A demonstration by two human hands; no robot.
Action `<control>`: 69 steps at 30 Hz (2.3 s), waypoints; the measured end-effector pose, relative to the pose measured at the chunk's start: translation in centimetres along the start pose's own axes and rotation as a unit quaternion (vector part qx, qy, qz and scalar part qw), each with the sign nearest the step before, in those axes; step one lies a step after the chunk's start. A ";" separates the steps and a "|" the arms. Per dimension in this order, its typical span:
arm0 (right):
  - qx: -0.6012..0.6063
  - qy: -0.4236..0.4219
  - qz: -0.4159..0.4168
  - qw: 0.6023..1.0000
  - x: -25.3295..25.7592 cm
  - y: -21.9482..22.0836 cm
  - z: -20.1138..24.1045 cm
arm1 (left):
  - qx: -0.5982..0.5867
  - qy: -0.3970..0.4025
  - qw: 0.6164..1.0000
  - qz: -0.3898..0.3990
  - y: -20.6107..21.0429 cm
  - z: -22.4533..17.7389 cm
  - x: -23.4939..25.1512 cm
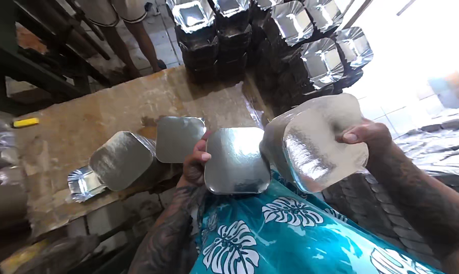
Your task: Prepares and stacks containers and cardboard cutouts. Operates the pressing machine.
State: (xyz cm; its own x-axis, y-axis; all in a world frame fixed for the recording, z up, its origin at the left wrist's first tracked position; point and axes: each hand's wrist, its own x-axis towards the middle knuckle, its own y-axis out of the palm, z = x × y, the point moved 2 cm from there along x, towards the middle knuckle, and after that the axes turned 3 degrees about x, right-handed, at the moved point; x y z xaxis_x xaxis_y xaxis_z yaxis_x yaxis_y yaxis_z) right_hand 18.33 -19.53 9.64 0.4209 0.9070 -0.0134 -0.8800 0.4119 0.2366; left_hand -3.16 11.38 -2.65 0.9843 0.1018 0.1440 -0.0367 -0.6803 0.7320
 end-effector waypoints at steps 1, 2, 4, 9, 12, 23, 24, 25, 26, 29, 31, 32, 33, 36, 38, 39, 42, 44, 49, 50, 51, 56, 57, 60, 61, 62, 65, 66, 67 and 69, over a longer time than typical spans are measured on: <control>-0.008 -0.006 0.021 1.000 0.4 -0.2 0.5 | -0.018 -0.001 1.000 0.016 0.0 0.0 0.3; -0.010 -0.012 0.043 0.999 1.0 -0.1 1.0 | -0.027 -0.007 0.999 0.024 0.1 0.1 0.6; 0.000 -0.020 0.117 0.993 2.3 0.2 1.8 | -0.011 -0.025 0.999 0.020 0.8 0.1 1.1; 0.008 0.142 0.224 0.964 7.0 2.2 1.7 | 0.086 -0.061 0.994 0.010 2.0 -0.2 2.1; -0.104 0.274 0.222 0.930 9.4 5.6 1.8 | 0.131 -0.078 0.988 0.008 2.7 -0.3 2.7; -0.433 0.239 0.259 0.830 11.7 9.8 1.7 | 0.064 -0.045 0.997 0.020 1.3 0.2 1.4; -0.428 0.213 0.229 0.848 11.7 9.1 2.0 | 0.060 -0.040 0.997 0.019 1.2 0.1 1.3; -0.392 0.192 0.175 0.882 11.5 8.2 2.2 | 0.065 -0.037 0.997 0.008 1.3 -0.1 0.9; -0.332 0.157 0.105 0.924 11.1 7.1 2.1 | 0.075 -0.031 0.997 -0.006 1.6 -0.5 0.3; -0.171 0.047 -0.027 0.984 7.1 5.0 -1.1 | 0.109 -0.013 0.994 -0.018 0.6 -0.9 -0.6; -0.048 0.026 -0.060 0.997 3.2 6.5 -4.7 | 0.123 -0.005 0.992 -0.026 0.4 -1.1 -0.8; 0.001 0.013 -0.074 0.997 1.9 7.7 -6.1 | 0.125 -0.002 0.992 -0.029 0.5 -1.2 -0.7; 0.026 -0.004 -0.067 0.997 1.1 8.7 -7.0 | 0.127 -0.001 0.991 -0.033 0.7 -1.3 -0.4; 0.067 -0.073 -0.100 0.990 1.6 10.8 -7.7 | 0.155 -0.008 0.986 -0.060 1.7 -1.5 0.2; 0.123 -0.100 -0.110 0.981 2.3 11.6 -7.6 | 0.170 -0.007 0.983 -0.068 2.5 -1.6 0.8; 0.146 -0.097 -0.103 0.979 2.4 11.8 -7.6 | 0.160 -0.004 0.985 -0.062 2.8 -1.6 1.0; 0.173 -0.081 -0.084 0.978 2.0 11.6 -8.0 | 0.102 0.019 0.995 -0.017 2.9 -1.6 1.0; 0.162 -0.084 -0.072 0.981 1.4 11.4 -8.7 | 0.131 0.042 0.990 0.001 2.7 -1.6 0.6; 0.147 -0.103 0.015 0.984 1.9 11.4 -8.3 | 0.250 0.111 0.962 -0.012 3.1 -1.6 0.5; 0.140 -0.102 0.032 0.984 2.3 11.2 -7.9 | 0.252 0.122 0.960 -0.010 3.2 -1.8 0.6; 0.126 -0.099 0.038 0.986 2.7 10.9 -7.5 | 0.258 0.131 0.957 -0.008 3.3 -1.9 0.6; 0.038 -0.135 0.072 0.987 4.3 7.6 -5.7 | 0.320 0.153 0.934 0.025 5.2 -2.2 0.6; 0.002 -0.149 0.080 0.986 4.1 7.6 -4.9 | 0.325 0.148 0.933 0.052 5.6 -2.7 0.6; -0.087 -0.202 0.061 0.974 3.9 8.3 -2.1 | 0.353 0.124 0.918 0.132 6.8 -4.5 -0.1; -0.100 -0.211 0.057 0.971 4.1 8.3 -1.6 | 0.365 0.128 0.912 0.137 7.4 -4.8 -0.3; -0.104 -0.217 0.054 0.969 4.2 8.2 -1.4 | 0.383 0.142 0.904 0.127 8.0 -4.8 -0.4; -0.049 -0.188 0.047 0.980 3.4 7.2 -3.2 | 0.420 0.199 0.885 0.028 9.1 -2.4 -0.8; -0.013 -0.157 0.032 0.987 3.2 6.6 -4.3 | 0.426 0.181 0.886 -0.013 9.0 -1.3 -0.8; 0.030 -0.112 0.001 0.993 3.1 6.2 -5.6 | 0.427 0.143 0.892 -0.052 8.5 -0.1 -0.6; 0.130 0.000 -0.081 0.988 3.1 5.4 -8.3 | 0.376 0.055 0.917 -0.121 6.5 2.7 0.5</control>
State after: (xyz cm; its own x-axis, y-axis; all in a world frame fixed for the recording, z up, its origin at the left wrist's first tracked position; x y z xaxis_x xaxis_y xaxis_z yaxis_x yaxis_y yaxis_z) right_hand 13.01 -13.80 2.84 0.5521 0.8307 -0.0723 -0.7145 0.5160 0.4726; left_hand -2.44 5.05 0.42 0.9231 0.3607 0.1336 0.3511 -0.9319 0.0909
